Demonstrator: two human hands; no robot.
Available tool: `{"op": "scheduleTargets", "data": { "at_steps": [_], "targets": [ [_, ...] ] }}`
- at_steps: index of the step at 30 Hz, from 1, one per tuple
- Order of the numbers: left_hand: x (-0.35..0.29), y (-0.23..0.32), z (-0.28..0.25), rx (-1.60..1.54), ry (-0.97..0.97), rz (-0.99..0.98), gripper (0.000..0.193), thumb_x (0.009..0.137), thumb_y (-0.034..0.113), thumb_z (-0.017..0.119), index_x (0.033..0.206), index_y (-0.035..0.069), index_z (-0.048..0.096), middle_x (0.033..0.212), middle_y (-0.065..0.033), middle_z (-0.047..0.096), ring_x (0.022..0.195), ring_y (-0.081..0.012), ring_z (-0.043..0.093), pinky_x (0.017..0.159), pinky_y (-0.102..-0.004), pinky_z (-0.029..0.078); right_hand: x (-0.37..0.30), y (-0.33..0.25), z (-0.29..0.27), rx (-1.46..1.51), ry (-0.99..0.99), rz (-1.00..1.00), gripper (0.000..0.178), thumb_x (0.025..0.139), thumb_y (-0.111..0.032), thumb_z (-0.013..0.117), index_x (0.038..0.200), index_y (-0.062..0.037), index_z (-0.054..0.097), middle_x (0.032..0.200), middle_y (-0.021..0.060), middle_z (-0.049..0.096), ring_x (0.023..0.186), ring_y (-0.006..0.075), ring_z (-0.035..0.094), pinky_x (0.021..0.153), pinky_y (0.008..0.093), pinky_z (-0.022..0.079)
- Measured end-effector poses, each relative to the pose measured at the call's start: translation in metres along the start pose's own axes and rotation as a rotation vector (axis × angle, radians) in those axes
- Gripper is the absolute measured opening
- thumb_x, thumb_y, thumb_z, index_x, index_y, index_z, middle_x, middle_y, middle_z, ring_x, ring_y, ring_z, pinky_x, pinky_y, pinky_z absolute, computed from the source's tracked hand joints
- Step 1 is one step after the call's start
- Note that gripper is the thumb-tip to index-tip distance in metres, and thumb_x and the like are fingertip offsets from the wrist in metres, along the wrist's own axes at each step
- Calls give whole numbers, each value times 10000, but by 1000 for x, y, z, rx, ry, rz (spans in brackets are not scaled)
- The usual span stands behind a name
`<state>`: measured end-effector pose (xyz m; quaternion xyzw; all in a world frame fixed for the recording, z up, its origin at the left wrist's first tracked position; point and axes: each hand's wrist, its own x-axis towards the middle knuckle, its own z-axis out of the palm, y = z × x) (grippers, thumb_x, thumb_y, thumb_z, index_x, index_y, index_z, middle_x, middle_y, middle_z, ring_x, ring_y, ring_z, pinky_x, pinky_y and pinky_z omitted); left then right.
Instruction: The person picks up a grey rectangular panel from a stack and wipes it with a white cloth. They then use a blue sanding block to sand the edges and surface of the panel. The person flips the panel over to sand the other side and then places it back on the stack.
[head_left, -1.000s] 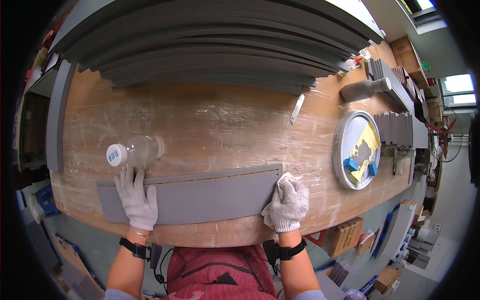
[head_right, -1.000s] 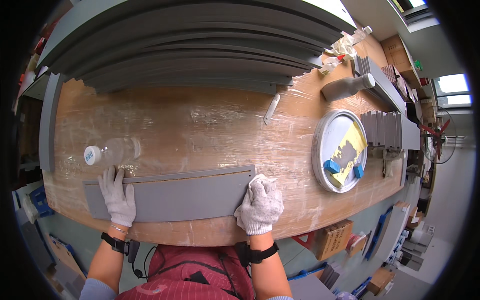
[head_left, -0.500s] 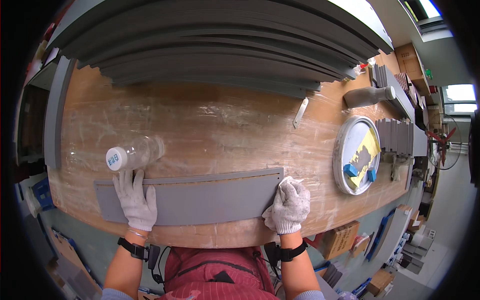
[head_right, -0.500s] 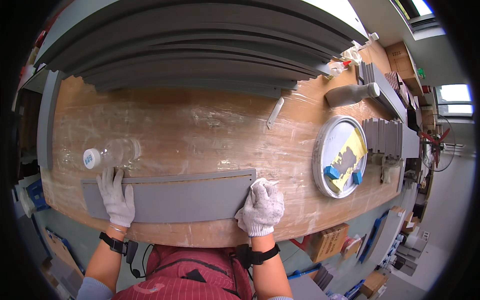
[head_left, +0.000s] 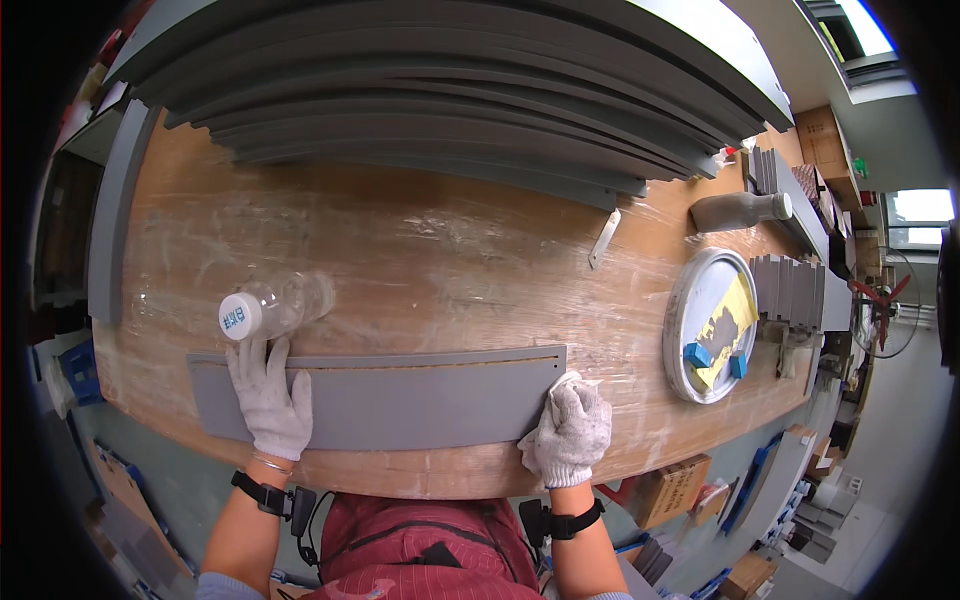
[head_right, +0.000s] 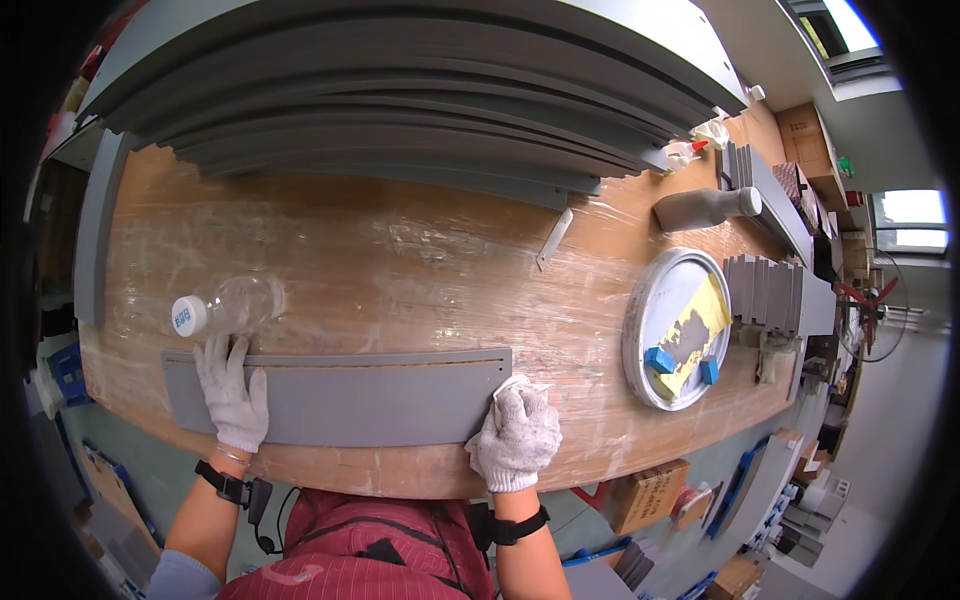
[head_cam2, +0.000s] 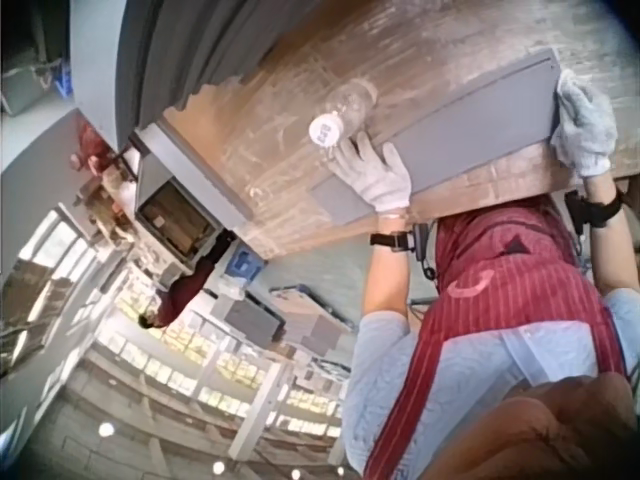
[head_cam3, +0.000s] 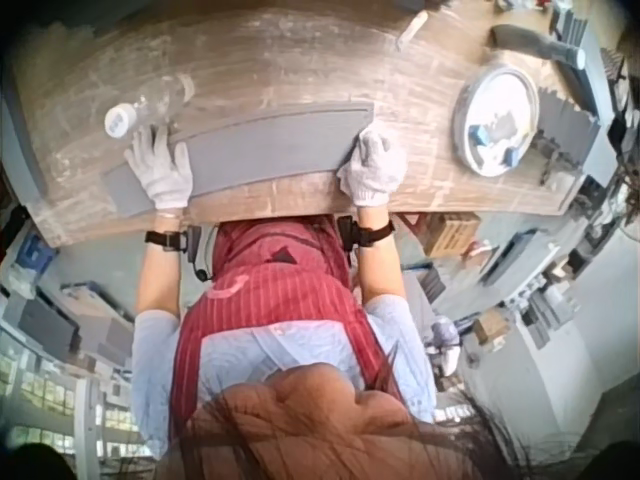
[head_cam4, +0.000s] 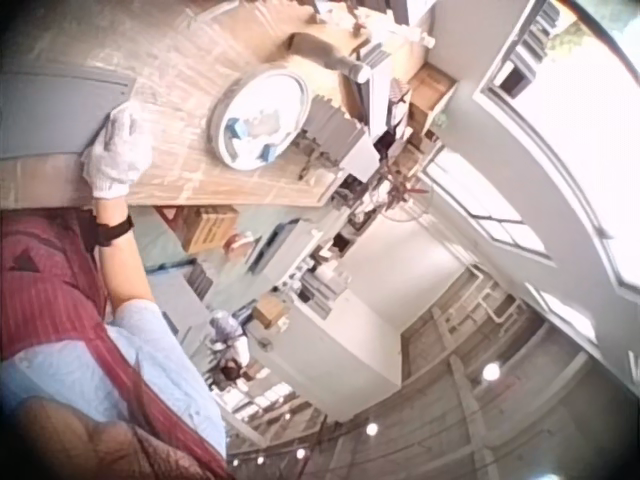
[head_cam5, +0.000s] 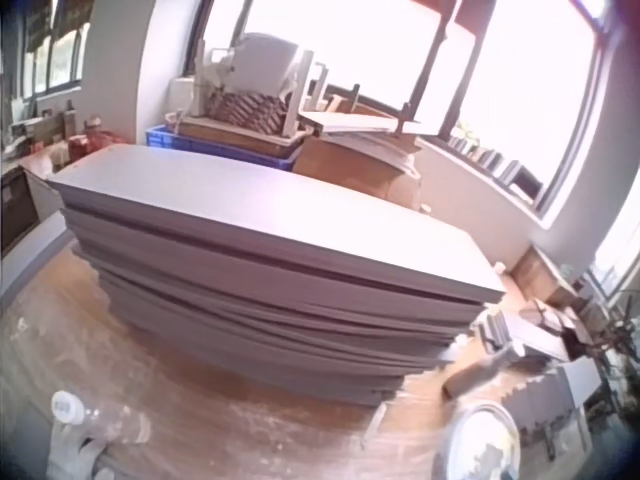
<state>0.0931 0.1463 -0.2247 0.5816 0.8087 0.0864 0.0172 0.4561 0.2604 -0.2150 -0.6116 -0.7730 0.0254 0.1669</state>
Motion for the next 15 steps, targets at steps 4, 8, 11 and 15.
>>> {"op": "scheduleTargets", "data": {
  "at_steps": [4,8,11,15],
  "targets": [
    [-1,0,1,4,24,6,494,946,284,560,1356,11,536,1428,-264,481,1372,-466,410,1202,-626,210,3,1,-1,23,-21,0,248,704,-115,768,932,-195,710,1018,65,691,855,316,640,729,453,522],
    [1,0,3,2,22,12,494,950,288,558,1360,12,536,1422,-264,487,1369,-467,413,1203,-625,208,21,-4,9,22,29,24,270,695,-78,763,941,-180,717,1003,71,695,860,327,642,754,449,524],
    [0,1,0,4,17,5,493,951,283,555,1363,13,531,1422,-263,483,1373,-467,408,1200,-632,209,-19,-2,-11,48,-58,34,249,721,-52,771,949,-142,730,991,98,703,903,336,649,813,433,528],
    [-4,-1,0,-8,28,9,489,949,273,552,1364,15,529,1421,-262,481,1376,-468,401,1197,-636,209,6,-4,-2,20,-4,3,256,687,-87,734,926,-174,701,965,71,671,877,322,644,752,451,524]
  ]
}}
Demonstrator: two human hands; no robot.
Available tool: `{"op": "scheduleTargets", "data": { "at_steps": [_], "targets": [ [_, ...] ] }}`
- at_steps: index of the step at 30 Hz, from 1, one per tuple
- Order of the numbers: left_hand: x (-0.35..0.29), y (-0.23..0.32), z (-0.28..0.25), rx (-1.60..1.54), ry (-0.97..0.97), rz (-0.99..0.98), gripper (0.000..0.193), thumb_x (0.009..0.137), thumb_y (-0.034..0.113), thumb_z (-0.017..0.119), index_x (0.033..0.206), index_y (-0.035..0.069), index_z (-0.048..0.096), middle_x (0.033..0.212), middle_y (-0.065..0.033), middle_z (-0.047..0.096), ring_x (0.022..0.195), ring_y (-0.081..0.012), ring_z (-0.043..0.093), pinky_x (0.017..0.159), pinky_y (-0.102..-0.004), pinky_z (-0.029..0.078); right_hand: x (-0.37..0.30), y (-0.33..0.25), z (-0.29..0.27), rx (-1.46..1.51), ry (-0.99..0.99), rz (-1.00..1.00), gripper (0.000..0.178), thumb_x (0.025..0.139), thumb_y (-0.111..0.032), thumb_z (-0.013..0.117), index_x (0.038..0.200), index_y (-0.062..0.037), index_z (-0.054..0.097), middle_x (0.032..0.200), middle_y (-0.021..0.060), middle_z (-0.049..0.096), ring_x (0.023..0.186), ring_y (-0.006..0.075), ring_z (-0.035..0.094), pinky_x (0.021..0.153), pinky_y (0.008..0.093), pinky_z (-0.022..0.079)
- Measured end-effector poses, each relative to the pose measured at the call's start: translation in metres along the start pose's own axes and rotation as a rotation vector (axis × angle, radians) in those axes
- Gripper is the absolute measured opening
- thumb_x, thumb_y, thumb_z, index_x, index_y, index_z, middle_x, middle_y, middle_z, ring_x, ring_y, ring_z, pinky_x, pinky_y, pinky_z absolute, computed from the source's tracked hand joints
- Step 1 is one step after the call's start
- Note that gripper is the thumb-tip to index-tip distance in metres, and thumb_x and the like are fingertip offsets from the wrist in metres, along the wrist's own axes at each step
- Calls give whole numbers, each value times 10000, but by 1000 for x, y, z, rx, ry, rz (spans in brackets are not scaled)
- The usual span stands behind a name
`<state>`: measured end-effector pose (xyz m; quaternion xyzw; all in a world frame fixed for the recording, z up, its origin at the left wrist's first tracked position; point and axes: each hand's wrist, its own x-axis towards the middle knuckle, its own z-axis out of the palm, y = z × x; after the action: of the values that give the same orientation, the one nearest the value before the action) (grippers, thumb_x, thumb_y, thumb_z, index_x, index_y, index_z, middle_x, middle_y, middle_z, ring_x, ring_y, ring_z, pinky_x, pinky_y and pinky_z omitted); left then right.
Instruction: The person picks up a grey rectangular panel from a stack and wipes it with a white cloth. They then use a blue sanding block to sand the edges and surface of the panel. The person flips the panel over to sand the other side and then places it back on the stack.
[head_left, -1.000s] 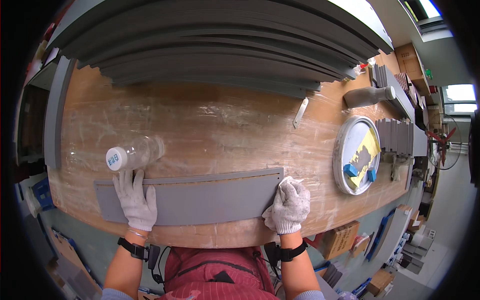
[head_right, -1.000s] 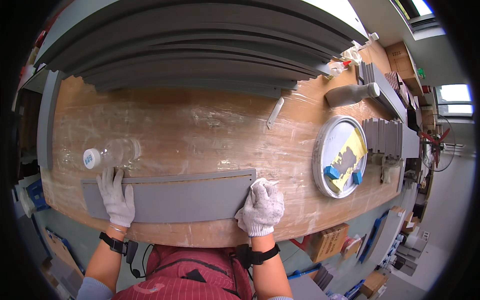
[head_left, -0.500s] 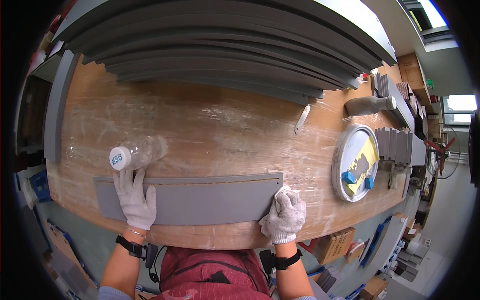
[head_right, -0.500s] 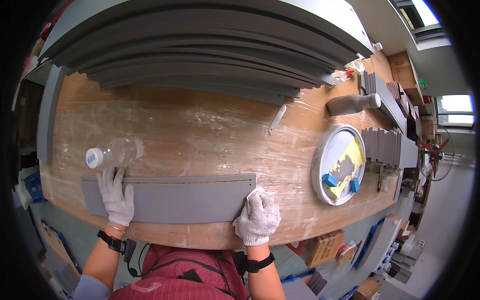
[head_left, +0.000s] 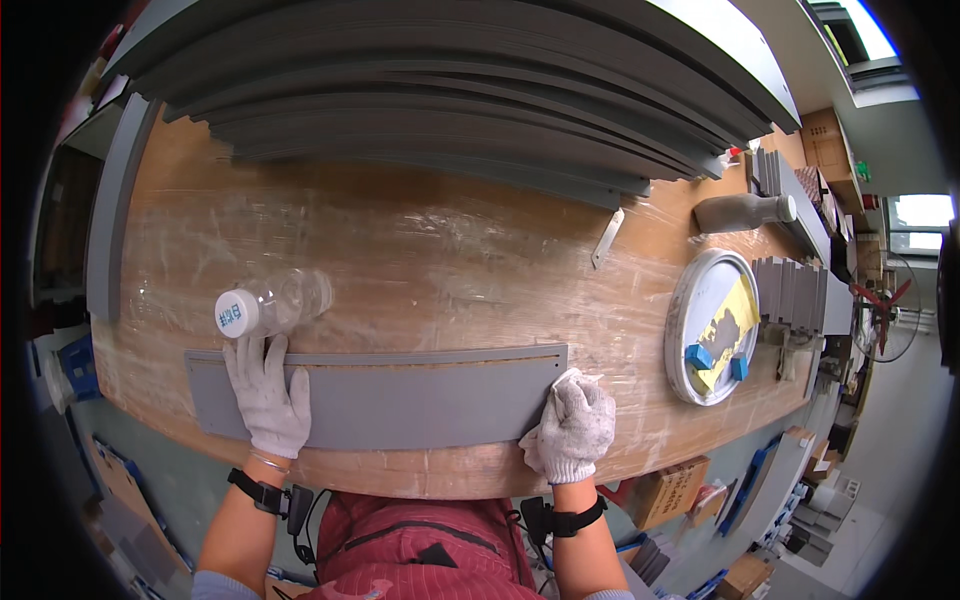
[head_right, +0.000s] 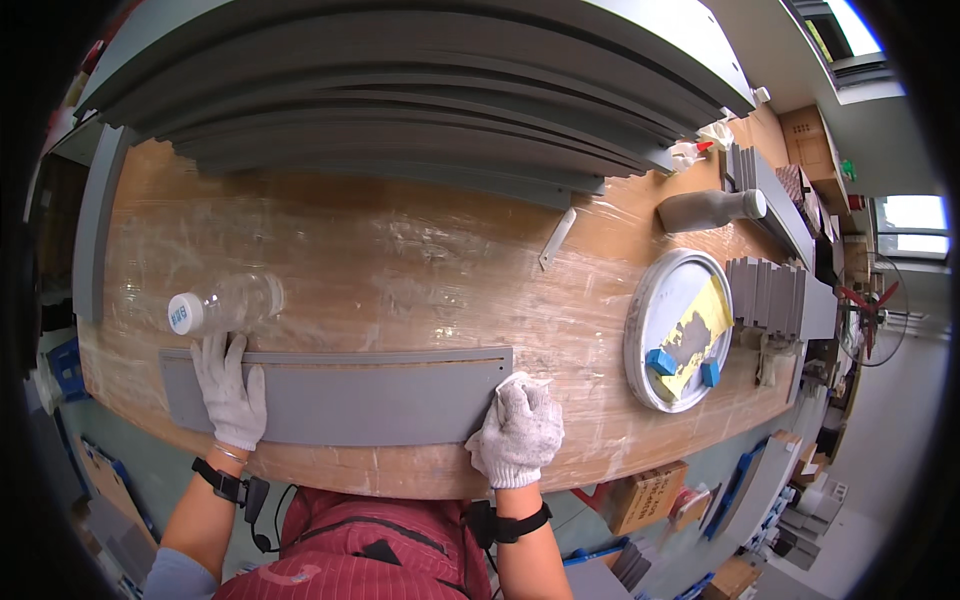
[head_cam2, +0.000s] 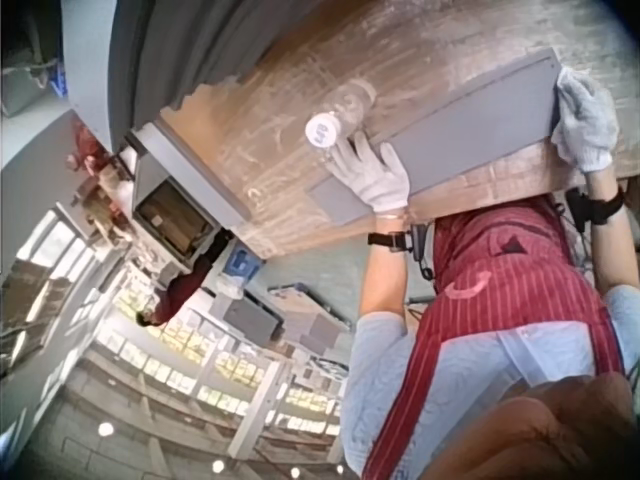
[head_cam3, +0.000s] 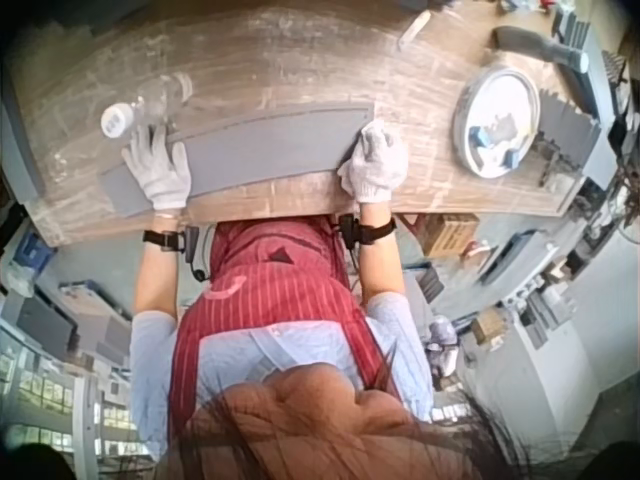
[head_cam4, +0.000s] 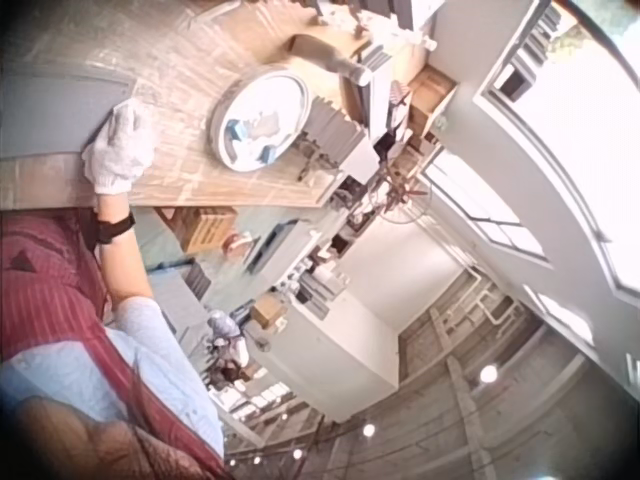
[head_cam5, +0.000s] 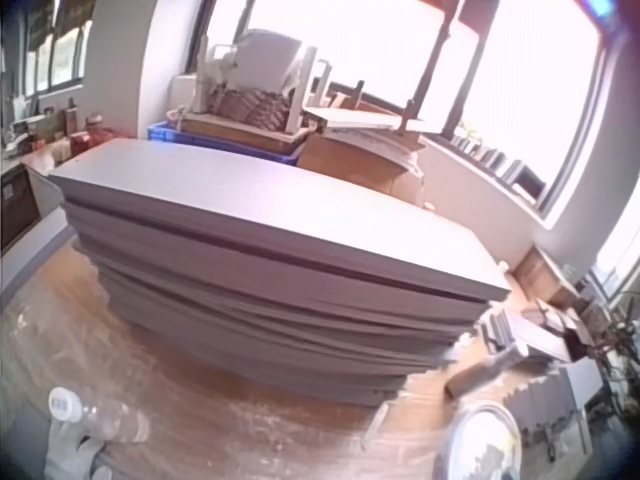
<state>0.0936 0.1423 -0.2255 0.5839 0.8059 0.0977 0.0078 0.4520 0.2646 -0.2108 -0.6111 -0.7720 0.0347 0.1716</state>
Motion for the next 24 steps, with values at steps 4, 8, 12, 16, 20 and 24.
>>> {"op": "scheduleTargets", "data": {
  "at_steps": [4,8,12,16,20,24],
  "targets": [
    [2,2,1,17,-1,-10,481,947,263,549,1357,12,531,1418,-262,481,1376,-469,401,1196,-633,212,33,-74,19,107,-74,-173,202,712,-100,698,910,-132,673,957,87,651,884,310,633,776,444,525],
    [8,0,1,17,8,12,495,944,292,570,1346,5,534,1424,-263,491,1366,-477,418,1196,-629,219,-24,-163,46,442,-394,-569,185,729,-137,682,909,-121,641,898,84,611,853,298,630,767,430,533],
    [-13,-19,8,-228,136,-10,513,912,269,646,1335,1,534,1435,-270,493,1342,-489,446,1184,-616,277,5,-123,30,407,-228,-464,116,729,-131,699,815,-107,624,840,100,625,758,329,623,634,436,510],
    [-61,-63,-17,-261,250,-208,641,892,269,701,1429,-6,482,1492,-294,448,1374,-481,432,1194,-575,286,17,-26,24,273,39,-44,196,830,43,651,1011,-30,669,998,159,606,958,336,592,852,451,480],
    [-154,-134,-27,-101,44,-436,727,939,434,643,1504,23,439,1561,-268,392,1462,-468,323,1227,-592,162,2,-38,36,36,58,-39,252,881,-8,647,1133,-4,651,1108,198,603,1068,376,575,966,458,468],
    [-157,-143,-14,-103,71,-442,630,972,477,585,1462,84,532,1586,-195,403,1468,-455,328,1221,-610,150,-10,-143,52,98,-42,-202,209,878,-63,662,1082,-20,647,1071,189,623,1044,382,592,921,458,482]
  ]
}}
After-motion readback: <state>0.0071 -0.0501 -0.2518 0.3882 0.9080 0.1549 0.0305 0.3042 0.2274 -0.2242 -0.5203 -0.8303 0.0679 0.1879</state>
